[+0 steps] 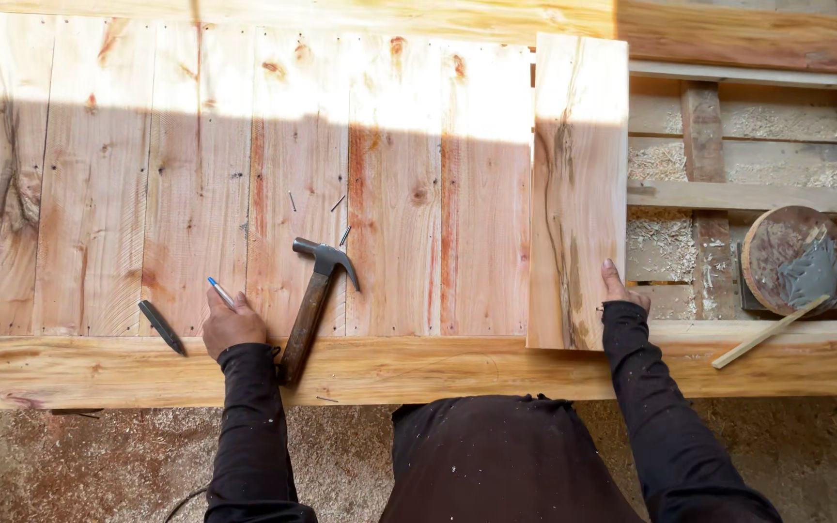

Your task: The person applies gray filler to the joints of a wooden door frame using a putty knife, then secures a wooden panel with a hammer and nails. The task involves repeated application of filler and hammering to assemble the door.

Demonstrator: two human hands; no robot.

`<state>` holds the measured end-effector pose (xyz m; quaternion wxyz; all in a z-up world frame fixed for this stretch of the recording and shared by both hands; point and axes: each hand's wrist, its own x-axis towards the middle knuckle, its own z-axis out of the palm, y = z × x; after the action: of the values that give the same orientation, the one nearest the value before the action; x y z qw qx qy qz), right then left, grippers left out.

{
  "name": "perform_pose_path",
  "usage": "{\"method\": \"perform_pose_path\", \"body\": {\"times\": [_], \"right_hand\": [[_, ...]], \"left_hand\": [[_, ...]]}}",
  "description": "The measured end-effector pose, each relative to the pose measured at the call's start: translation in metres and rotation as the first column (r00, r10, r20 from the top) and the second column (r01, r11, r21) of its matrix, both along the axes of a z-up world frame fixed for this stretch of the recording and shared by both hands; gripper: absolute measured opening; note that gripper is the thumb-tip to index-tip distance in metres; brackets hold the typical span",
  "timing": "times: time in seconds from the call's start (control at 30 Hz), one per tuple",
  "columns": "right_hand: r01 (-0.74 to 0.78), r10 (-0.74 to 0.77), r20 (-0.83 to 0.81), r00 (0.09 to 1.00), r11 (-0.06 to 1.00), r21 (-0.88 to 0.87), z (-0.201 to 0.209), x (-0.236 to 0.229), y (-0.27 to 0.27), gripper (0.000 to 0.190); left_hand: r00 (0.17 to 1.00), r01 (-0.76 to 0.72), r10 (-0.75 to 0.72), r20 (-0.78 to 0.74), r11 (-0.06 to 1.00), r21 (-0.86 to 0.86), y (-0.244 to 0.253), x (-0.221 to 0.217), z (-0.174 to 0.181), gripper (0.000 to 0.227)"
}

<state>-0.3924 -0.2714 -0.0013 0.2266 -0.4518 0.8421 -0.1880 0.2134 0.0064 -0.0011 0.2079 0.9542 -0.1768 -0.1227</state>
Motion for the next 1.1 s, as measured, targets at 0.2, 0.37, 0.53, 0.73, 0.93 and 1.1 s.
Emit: {"method": "perform_pose_path", "body": {"times": [0.2,0.37,0.53,0.73,0.93,1.1], "right_hand": [[0.135,-0.122,0.290,0.949,0.991,-0.024,0.002,0.095,0.043,0.072],[-0.032,0.034,0.526,0.850,0.999,-0.012,-0.013,0.206,0.073,0.062],[-0.114,0.084,0.191,0.978,0.982,0.153,-0.021,0.263,0.083,0.080],[-0.314,0.320,0.073,0.945,0.946,-0.081,0.009,0.233,0.100,0.070],[-0.541,0.586,0.117,0.802,0.795,-0.275,0.029,0.158,0.138,0.036],[-0.222,0.288,0.355,0.889,0.951,-0.214,0.004,0.049,0.199,0.023]], "left_hand": [[0.999,-0.024,0.022,0.034,0.998,0.053,-0.007,-0.006,0.006,0.054],[0.998,0.022,-0.026,0.061,0.998,0.054,-0.006,-0.010,0.008,0.054],[0.990,0.091,-0.087,0.112,0.995,-0.034,-0.001,-0.010,0.002,0.049],[0.951,0.203,-0.193,0.243,0.979,-0.019,0.006,-0.011,-0.014,0.042],[0.900,0.337,-0.315,0.301,0.941,-0.023,0.019,0.000,-0.038,0.041],[0.932,0.292,-0.173,0.319,0.880,-0.374,0.007,-0.003,-0.043,0.048]]}}
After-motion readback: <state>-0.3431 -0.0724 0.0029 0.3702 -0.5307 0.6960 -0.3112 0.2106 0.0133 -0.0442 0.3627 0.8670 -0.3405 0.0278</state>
